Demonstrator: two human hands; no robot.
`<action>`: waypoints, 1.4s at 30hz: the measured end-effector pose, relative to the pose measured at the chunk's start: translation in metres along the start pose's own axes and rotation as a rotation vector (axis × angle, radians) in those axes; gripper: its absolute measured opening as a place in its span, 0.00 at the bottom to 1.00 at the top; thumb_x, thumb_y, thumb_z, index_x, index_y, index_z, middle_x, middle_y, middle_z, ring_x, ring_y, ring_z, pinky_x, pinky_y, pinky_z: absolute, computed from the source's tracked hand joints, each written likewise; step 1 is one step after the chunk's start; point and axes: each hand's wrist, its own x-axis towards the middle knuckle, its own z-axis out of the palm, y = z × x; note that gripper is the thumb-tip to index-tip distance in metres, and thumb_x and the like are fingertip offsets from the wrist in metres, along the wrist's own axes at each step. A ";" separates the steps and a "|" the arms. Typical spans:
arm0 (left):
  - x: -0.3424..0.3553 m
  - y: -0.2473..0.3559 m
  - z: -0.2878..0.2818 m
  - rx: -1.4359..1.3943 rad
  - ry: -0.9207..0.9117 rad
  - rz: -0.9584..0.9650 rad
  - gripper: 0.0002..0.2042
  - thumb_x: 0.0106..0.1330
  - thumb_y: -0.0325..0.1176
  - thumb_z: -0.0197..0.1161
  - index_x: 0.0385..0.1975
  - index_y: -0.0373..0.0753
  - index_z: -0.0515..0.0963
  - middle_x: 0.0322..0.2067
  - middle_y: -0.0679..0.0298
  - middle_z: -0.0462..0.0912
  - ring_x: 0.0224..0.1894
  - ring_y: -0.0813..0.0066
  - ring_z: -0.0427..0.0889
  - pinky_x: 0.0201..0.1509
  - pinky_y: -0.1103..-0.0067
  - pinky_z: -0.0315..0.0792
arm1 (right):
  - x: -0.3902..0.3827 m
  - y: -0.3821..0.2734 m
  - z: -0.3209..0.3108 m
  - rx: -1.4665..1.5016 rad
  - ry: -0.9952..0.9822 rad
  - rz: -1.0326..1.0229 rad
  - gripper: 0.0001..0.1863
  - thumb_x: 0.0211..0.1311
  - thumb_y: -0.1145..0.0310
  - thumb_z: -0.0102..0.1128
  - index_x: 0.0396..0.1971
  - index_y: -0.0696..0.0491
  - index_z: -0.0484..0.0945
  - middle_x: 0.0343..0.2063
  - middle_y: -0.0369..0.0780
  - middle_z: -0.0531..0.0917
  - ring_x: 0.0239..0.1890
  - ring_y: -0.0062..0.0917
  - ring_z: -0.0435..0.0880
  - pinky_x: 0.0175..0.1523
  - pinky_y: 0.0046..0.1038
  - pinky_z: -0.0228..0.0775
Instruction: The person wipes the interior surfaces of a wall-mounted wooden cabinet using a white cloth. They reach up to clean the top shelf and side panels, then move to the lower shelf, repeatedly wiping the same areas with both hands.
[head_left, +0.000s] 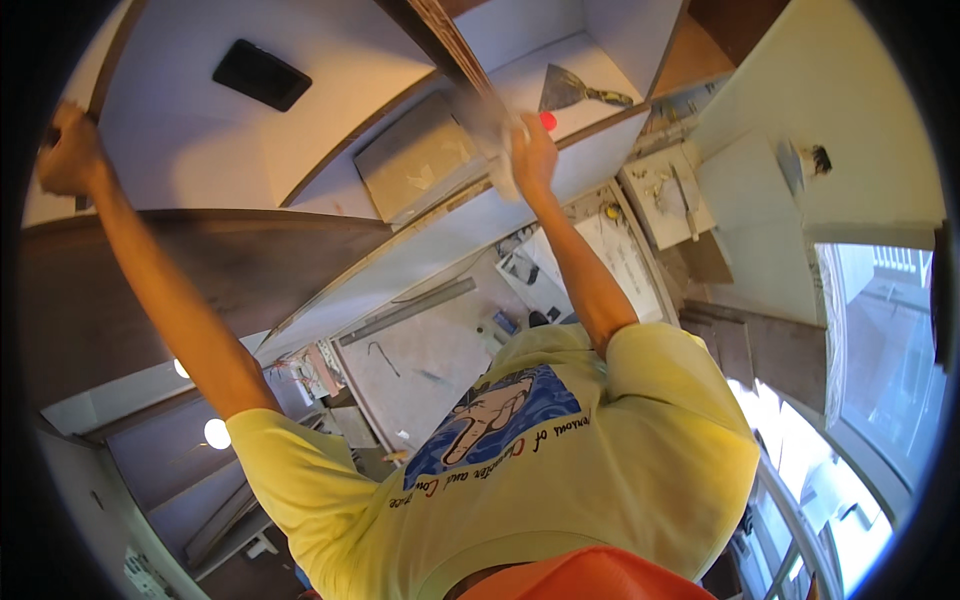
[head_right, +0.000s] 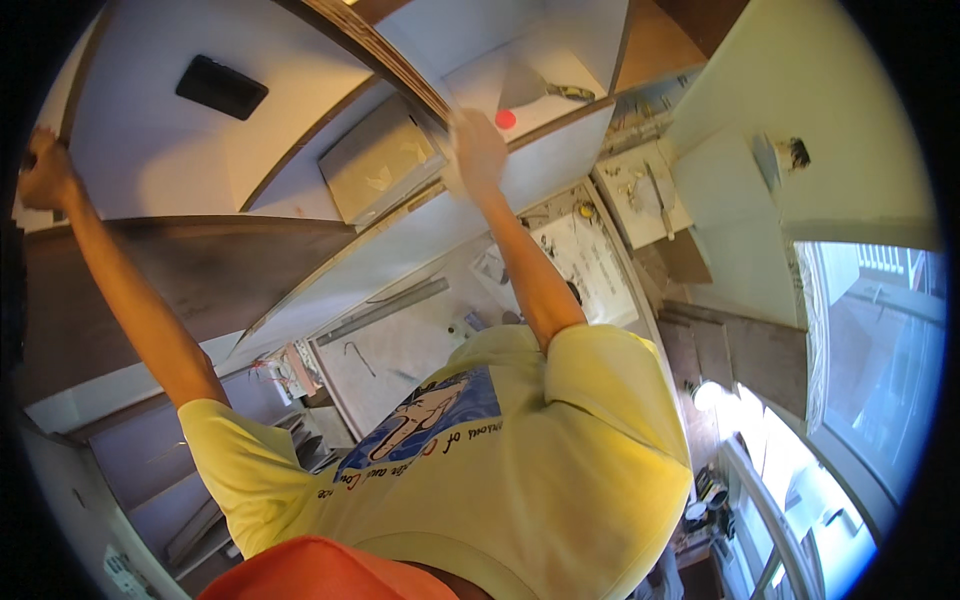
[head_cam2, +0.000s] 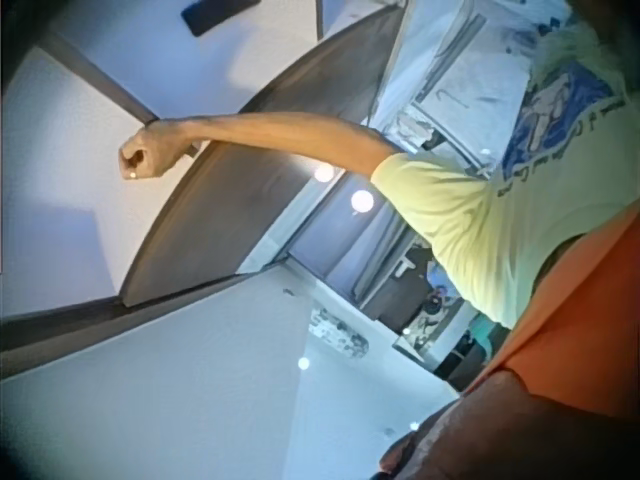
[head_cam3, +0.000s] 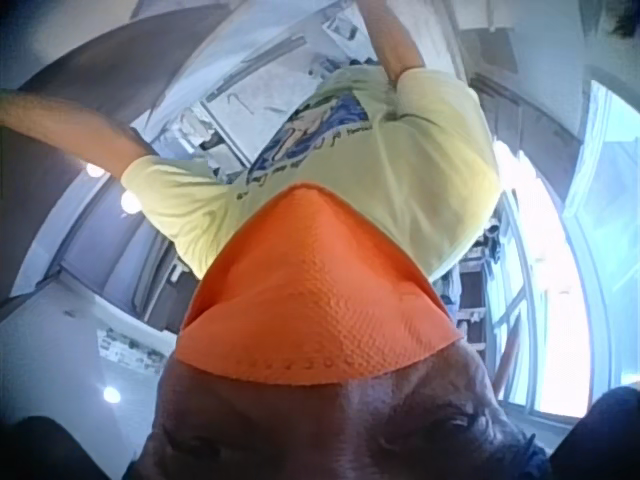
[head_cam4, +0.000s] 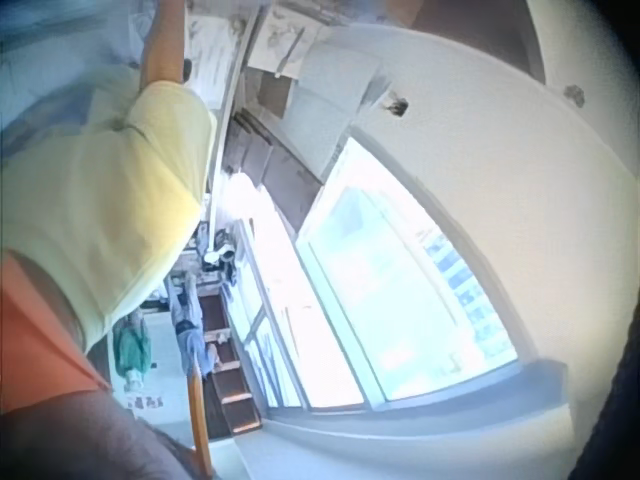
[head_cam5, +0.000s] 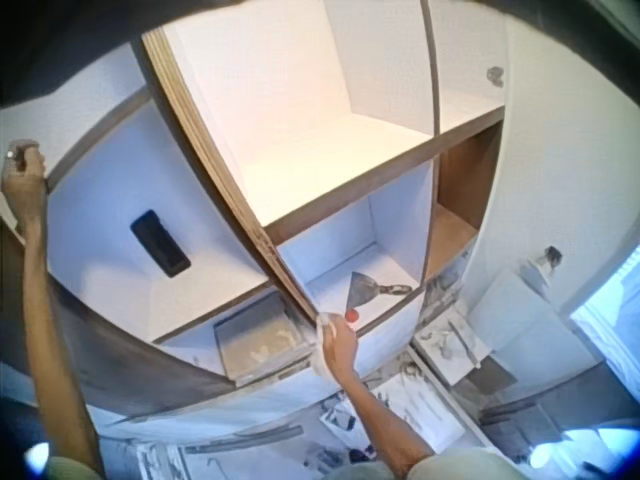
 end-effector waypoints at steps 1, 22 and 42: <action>-0.001 -0.001 0.001 0.024 0.007 0.027 0.13 0.62 0.42 0.67 0.29 0.40 0.91 0.28 0.64 0.91 0.31 0.71 0.90 0.38 0.75 0.81 | -0.006 0.001 -0.012 0.092 -0.004 0.092 0.11 0.66 0.68 0.61 0.46 0.53 0.84 0.39 0.44 0.88 0.44 0.42 0.85 0.52 0.39 0.75; -0.030 0.072 -0.037 -0.412 0.111 0.116 0.08 0.68 0.29 0.52 0.31 0.34 0.76 0.26 0.49 0.80 0.27 0.45 0.79 0.35 0.54 0.72 | 0.091 -0.118 -0.048 0.151 0.077 -0.663 0.12 0.62 0.73 0.64 0.45 0.47 0.86 0.39 0.41 0.89 0.42 0.39 0.87 0.48 0.36 0.75; -0.034 0.067 -0.046 -0.351 0.136 0.030 0.05 0.68 0.35 0.60 0.35 0.43 0.81 0.27 0.54 0.85 0.31 0.54 0.86 0.37 0.63 0.77 | 0.077 -0.119 -0.065 0.039 -0.145 -0.390 0.12 0.64 0.72 0.61 0.46 0.52 0.86 0.36 0.46 0.89 0.36 0.44 0.87 0.43 0.38 0.78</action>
